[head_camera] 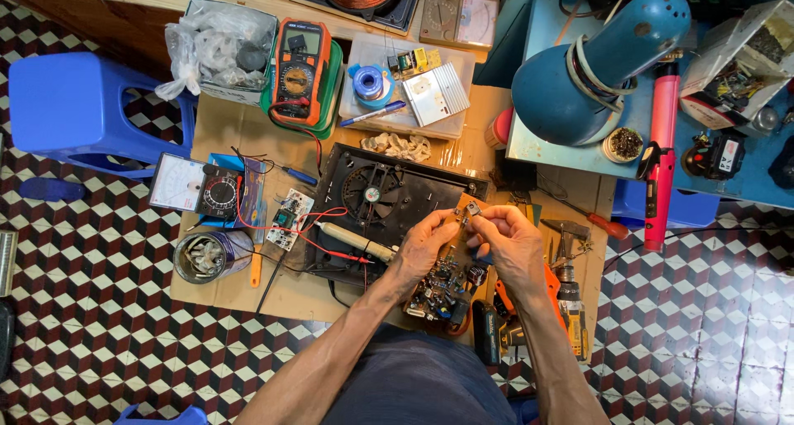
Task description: The person works on a green circuit board, connecting wires and using a magnifying glass to inspect components. They then handle a second brown circuit board, placing a small component onto it and using a heat gun to apply heat.
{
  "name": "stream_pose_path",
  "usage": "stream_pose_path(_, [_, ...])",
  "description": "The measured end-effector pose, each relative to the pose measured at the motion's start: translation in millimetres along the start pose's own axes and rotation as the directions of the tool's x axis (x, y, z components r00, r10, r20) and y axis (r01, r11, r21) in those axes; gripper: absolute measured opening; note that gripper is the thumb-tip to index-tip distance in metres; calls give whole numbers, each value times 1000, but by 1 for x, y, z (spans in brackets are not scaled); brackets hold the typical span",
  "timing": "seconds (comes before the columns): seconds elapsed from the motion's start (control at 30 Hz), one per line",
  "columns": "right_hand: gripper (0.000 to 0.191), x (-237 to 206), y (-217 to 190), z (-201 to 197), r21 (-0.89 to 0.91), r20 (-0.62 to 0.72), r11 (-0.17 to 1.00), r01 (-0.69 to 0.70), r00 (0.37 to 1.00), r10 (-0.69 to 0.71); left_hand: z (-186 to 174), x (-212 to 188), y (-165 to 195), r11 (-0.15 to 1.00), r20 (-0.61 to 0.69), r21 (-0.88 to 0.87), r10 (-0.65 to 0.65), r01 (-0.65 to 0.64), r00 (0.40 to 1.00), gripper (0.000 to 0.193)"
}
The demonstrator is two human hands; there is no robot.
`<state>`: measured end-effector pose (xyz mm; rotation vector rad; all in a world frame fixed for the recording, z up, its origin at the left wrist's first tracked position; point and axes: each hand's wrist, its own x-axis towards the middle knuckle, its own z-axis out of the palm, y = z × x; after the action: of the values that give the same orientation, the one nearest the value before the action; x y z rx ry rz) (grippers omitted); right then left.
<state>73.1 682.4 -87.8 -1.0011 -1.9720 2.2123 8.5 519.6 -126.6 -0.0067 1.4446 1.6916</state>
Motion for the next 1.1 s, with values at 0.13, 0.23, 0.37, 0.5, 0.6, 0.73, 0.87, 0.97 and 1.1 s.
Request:
stream_pose_path(0.13, [21, 5, 5, 1, -36, -27, 999, -20, 999, 19, 2, 2, 2, 1000, 0, 3, 19, -19, 1000, 42])
stream_pose_path(0.23, [22, 6, 9, 1, -73, -33, 997, -30, 999, 28, 4, -1, 7, 1000, 7, -23, 15, -15, 1000, 41])
stream_pose_path(0.37, [23, 5, 12, 3, -188, -54, 982, 10, 998, -20, 4, -6, 12, 999, -11, 27, -24, 24, 1000, 40])
stream_pose_path(0.5, [25, 3, 10, 4, -267, -52, 960, 79, 994, -96, 4, -4, 8, 999, -15, 50, -20, 21, 1000, 40])
stream_pose_path(0.6, [27, 2, 5, 5, -270, -35, 960, 73, 996, -86, 3, 0, 3, 998, 14, 51, 35, -36, 999, 39])
stream_pose_path(0.73, [27, 1, -1, 7, -462, -60, 877, 133, 982, -180, 2, 4, -1, 997, 18, 71, 6, -7, 1000, 39])
stream_pose_path(0.87, [23, 2, -5, 5, -687, -26, 686, 238, 936, -351, 2, 6, -4, 994, 12, 103, 43, -44, 999, 40])
stream_pose_path(0.97, [19, 2, -6, 2, -699, 0, 647, 304, 905, -426, 2, 7, -4, 988, 6, 144, 59, -59, 998, 40])
stream_pose_path(1.1, [20, -3, -3, -3, -594, 3, 716, 366, 891, -453, 4, 7, -3, 984, 10, 161, 77, -78, 997, 40])
